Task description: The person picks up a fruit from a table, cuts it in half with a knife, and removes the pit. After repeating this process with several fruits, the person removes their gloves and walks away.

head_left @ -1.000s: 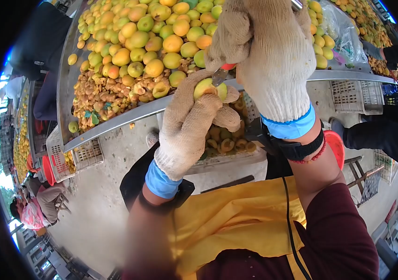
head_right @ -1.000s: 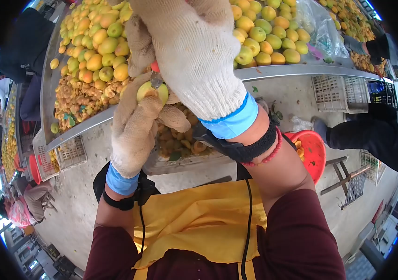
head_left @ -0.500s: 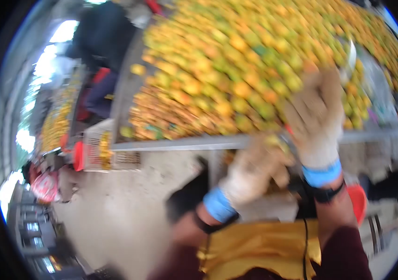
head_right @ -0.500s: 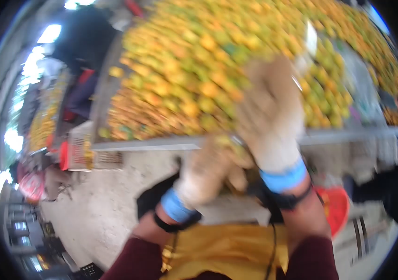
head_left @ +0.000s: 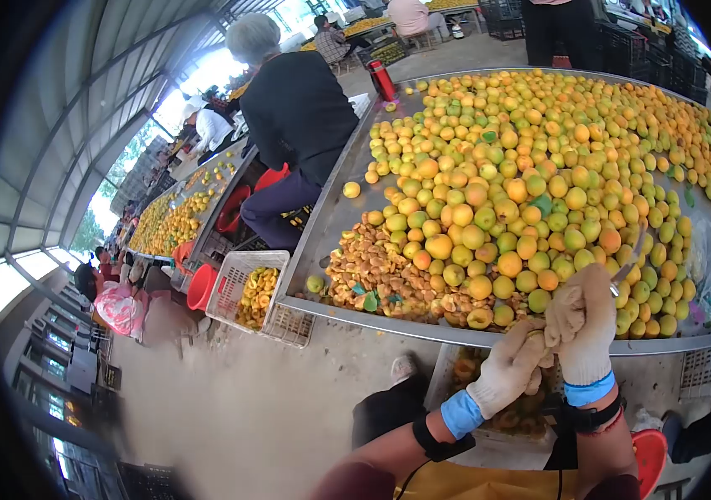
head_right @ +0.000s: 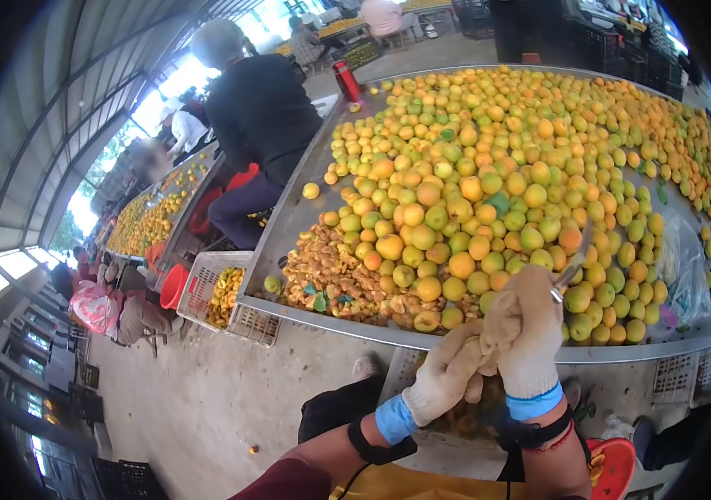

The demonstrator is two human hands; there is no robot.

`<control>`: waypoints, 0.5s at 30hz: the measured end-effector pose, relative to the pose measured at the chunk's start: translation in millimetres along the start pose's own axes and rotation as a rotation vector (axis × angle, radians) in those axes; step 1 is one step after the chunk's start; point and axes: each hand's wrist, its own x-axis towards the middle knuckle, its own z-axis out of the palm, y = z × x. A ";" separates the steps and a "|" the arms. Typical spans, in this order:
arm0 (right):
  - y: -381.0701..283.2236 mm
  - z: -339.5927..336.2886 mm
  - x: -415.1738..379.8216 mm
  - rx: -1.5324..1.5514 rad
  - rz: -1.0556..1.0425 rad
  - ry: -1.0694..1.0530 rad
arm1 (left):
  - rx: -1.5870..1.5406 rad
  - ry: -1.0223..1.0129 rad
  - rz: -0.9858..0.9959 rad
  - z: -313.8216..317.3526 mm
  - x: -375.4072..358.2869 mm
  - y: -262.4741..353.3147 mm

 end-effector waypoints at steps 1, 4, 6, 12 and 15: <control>-2.3 2.2 -0.8 0.054 -0.048 -0.064 | -0.020 -0.034 0.001 -0.8 0.3 3.1; -4.0 10.2 -1.8 0.076 -0.087 -0.100 | -0.017 -0.047 -0.007 -1.2 -0.3 18.6; -3.8 14.9 -3.2 0.087 -0.078 -0.077 | -0.083 -0.035 -0.071 -1.5 0.5 22.8; 6.2 8.2 -4.7 -0.046 -0.118 -0.112 | -0.277 -0.035 -0.217 -3.9 -0.9 30.6; 6.8 5.8 0.4 0.025 -0.129 -0.165 | -0.258 -0.034 -0.227 -5.9 -0.2 29.4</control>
